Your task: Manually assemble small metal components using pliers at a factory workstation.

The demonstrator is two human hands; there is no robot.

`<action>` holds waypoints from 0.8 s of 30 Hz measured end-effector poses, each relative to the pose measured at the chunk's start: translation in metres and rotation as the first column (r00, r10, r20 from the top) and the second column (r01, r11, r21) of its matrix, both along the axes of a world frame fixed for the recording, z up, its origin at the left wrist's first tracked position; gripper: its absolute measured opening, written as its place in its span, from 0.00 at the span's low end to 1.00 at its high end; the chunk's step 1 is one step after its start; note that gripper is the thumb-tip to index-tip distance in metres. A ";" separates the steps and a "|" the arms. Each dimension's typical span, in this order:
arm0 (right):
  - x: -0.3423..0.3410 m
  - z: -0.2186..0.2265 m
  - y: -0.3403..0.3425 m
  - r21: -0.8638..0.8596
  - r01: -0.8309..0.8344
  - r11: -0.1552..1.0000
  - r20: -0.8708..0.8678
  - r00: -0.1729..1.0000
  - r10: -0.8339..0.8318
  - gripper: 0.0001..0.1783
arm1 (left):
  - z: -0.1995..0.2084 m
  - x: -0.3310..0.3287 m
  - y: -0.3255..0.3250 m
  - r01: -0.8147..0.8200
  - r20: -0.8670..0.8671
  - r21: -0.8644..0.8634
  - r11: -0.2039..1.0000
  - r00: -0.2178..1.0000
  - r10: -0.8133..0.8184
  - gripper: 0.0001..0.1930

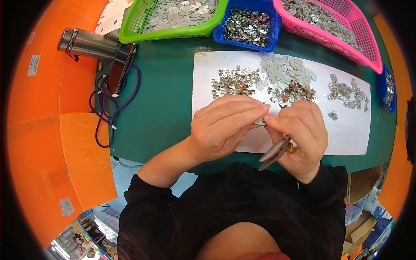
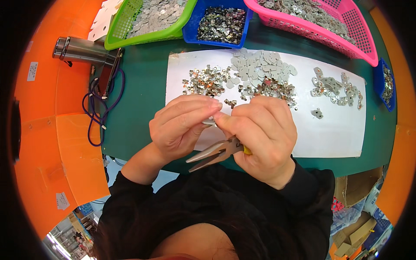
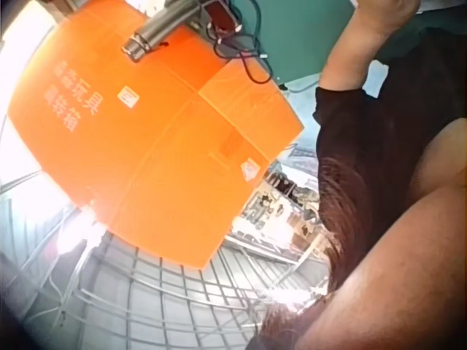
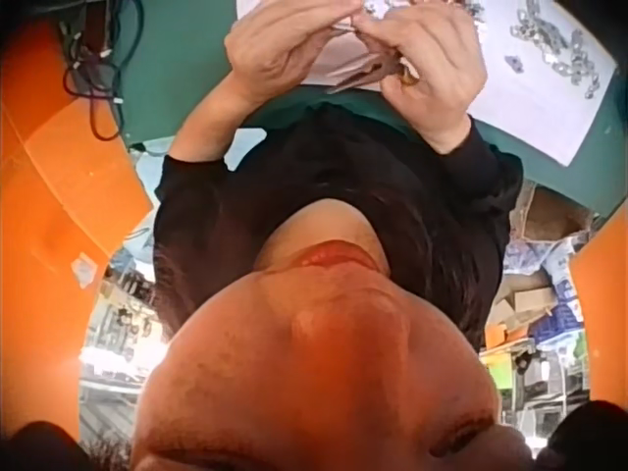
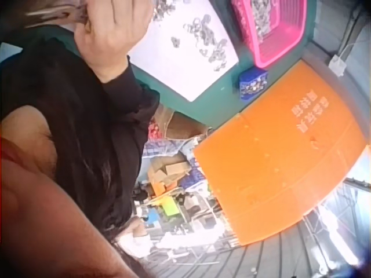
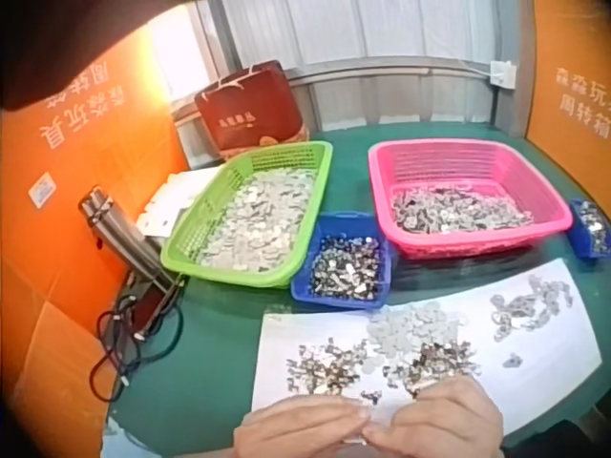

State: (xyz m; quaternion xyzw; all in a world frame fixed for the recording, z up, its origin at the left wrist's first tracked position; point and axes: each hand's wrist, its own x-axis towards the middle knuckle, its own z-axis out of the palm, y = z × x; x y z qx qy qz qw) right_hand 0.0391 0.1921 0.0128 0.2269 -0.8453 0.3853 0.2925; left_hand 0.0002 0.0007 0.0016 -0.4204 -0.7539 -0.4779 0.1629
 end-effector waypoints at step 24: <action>-0.014 0.019 0.041 0.625 0.270 0.732 -0.319 0.945 -0.077 0.13 | -0.010 0.004 -0.001 0.006 0.189 0.129 0.992 0.981 -0.030 0.08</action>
